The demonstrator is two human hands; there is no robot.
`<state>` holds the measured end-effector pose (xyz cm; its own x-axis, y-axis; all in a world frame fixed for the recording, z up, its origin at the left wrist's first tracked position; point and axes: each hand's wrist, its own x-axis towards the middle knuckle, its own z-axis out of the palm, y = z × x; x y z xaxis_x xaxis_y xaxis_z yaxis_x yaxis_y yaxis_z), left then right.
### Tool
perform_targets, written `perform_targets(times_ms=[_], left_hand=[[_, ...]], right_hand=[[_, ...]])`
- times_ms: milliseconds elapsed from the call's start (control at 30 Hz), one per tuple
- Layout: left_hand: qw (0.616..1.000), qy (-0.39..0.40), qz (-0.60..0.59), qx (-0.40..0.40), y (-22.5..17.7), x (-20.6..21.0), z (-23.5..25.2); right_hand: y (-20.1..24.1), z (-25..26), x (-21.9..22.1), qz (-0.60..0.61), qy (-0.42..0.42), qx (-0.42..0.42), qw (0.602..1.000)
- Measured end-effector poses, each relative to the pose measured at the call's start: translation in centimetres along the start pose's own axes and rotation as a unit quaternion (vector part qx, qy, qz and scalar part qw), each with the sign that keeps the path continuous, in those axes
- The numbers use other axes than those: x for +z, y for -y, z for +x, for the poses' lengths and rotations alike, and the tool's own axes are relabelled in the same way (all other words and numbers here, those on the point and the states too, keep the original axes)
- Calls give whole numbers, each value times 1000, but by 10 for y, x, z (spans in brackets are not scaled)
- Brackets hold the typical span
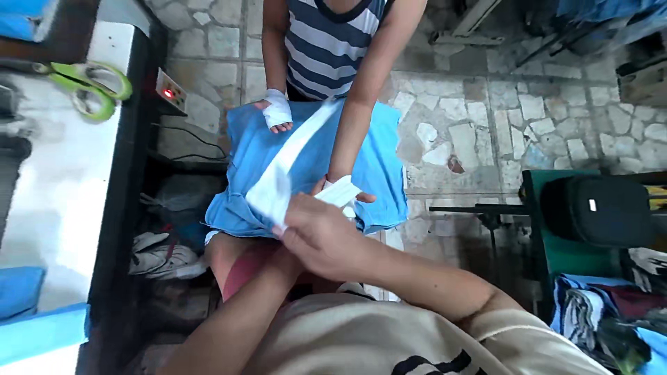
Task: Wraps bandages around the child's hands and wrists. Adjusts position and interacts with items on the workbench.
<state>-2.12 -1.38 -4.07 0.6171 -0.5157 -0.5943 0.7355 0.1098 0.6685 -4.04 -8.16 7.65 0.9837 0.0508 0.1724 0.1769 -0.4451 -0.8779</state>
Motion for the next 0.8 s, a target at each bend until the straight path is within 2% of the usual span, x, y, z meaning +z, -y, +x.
perform_targets(times_ms=[33, 67, 100, 133, 200, 267, 367, 467, 500, 533, 600, 633, 667, 700, 733, 800], left_hand=[[997, -28, 22, -75, -25, 17, -9], [993, -18, 38, -110, -38, 22, -14], [993, 20, 39, -109, -44, 22, -18], [995, 53, 23, -79, -42, 20, -22], [991, 101, 86, -24, -42, 17, -30], [976, 157, 153, 4, -47, 10, -33], [970, 228, 19, 81, -35, -1, -25], [966, 197, -83, 143, -27, 1, -27], [971, 181, -76, 138, -29, 4, -28], [974, 175, -72, 125, -30, 5, -27], [977, 168, -89, 99, -30, 2, -24], [977, 159, -102, 97, -27, -2, -21], [982, 129, -92, 99, -24, -3, -20], [991, 95, -30, 93, -30, -1, -25], [994, 74, 11, 79, -39, 4, -29], [995, 75, 16, 61, -45, 9, -31]], right_hand=[[0, -1, 11, -41, 32, -20, 998], [0, -1, 19, -73, 53, -25, 996], [1, -2, 25, -100, 68, -19, 993], [2, -2, 29, -124, 80, -10, 989], [6, -1, 35, -165, 115, 10, 979], [16, 2, 40, -207, 211, 45, 954], [32, 9, 44, -255, 307, 72, 914], [44, 19, 38, -253, 375, 103, 886], [45, 14, 40, -258, 350, 74, 897], [41, 6, 42, -255, 282, 14, 925], [28, -9, 36, -198, 66, -115, 971], [21, -12, 24, -146, -39, -143, 978], [11, -16, 7, -98, -127, -141, 977], [-4, -21, -14, -71, -200, -108, 971], [-21, -27, -32, -51, -255, -53, 964], [-51, -38, -52, 45, -295, 105, 949]])
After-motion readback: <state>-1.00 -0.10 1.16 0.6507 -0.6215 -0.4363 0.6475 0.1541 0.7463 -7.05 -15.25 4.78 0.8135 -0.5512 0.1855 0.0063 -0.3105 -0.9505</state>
